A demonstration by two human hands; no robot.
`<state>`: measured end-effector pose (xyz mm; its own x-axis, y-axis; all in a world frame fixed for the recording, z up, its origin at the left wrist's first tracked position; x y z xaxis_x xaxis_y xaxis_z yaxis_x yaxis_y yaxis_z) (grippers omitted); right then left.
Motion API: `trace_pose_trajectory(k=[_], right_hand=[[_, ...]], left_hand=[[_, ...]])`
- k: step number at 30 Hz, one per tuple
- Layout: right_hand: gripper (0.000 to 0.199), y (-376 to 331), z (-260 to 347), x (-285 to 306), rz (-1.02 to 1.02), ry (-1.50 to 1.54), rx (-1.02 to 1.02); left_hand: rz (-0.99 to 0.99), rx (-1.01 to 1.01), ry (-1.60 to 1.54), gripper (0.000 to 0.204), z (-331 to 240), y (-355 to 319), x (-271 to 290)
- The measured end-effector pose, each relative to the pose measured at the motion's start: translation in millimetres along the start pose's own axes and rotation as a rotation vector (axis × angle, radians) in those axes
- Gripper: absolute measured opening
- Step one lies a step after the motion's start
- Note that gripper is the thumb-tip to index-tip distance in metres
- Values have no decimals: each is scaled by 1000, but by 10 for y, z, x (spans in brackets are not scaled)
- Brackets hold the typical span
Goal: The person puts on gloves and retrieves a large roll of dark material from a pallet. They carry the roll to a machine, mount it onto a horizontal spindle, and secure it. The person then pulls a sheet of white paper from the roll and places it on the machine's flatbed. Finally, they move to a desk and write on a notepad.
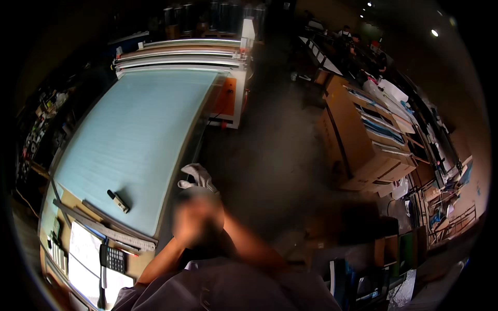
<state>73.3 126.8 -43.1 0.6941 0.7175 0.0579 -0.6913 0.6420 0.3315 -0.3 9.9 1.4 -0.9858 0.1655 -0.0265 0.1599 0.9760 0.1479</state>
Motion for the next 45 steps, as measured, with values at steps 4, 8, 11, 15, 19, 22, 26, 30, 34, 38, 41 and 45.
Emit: trace_pose_trajectory(k=[4,8,11,15,19,22,26,30,34,38,41,45], right_hand=[[61,-141,-672,992,-428,-736,-326],[62,-62,-943,1574,-412,-1180,22],[60,244,-1057,2169,-306,-943,-41],[57,882,-941,2818,-379,-661,-243],[59,1339,-1083,3562,-434,-763,-291],[45,1371,-1235,4240,-280,-976,-421],[52,1307,-1580,5447,-4,-1254,-956],[48,1531,-1101,6264,-159,-1640,-513],[45,1370,-1740,7843,-361,-1356,-810],[43,2310,-900,8745,31,-1182,-1064],[46,2269,-1907,9804,-297,-784,-769],[49,2842,-2740,10762,-403,48,-394]], left_hand=[[91,-57,166,10,251,904,-457],[196,-146,319,11,547,1605,-452],[224,-114,389,12,663,2264,-473],[271,-147,504,14,902,3170,-434],[336,-191,473,16,1246,4087,-559],[464,-174,459,20,1364,4718,-841],[725,-112,462,23,1321,5704,-1387],[731,66,158,23,1780,6800,-1720],[521,305,-220,20,2016,8204,-2292],[259,193,-146,20,2157,9474,-2284],[485,258,83,21,2020,10273,-2438],[682,329,185,22,1802,11286,-2368]])
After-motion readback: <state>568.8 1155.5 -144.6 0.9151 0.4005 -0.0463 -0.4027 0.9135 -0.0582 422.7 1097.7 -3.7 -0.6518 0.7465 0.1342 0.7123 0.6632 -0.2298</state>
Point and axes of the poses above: each hand's wrist, its own y-axis towards the middle knuckle, its own x-axis out of the back of the hand, z = x × y, the point moved 1 cm from there along y, towards the middle knuckle, and after that the axes turned 11 degrees about z, right-handed, at the moved point
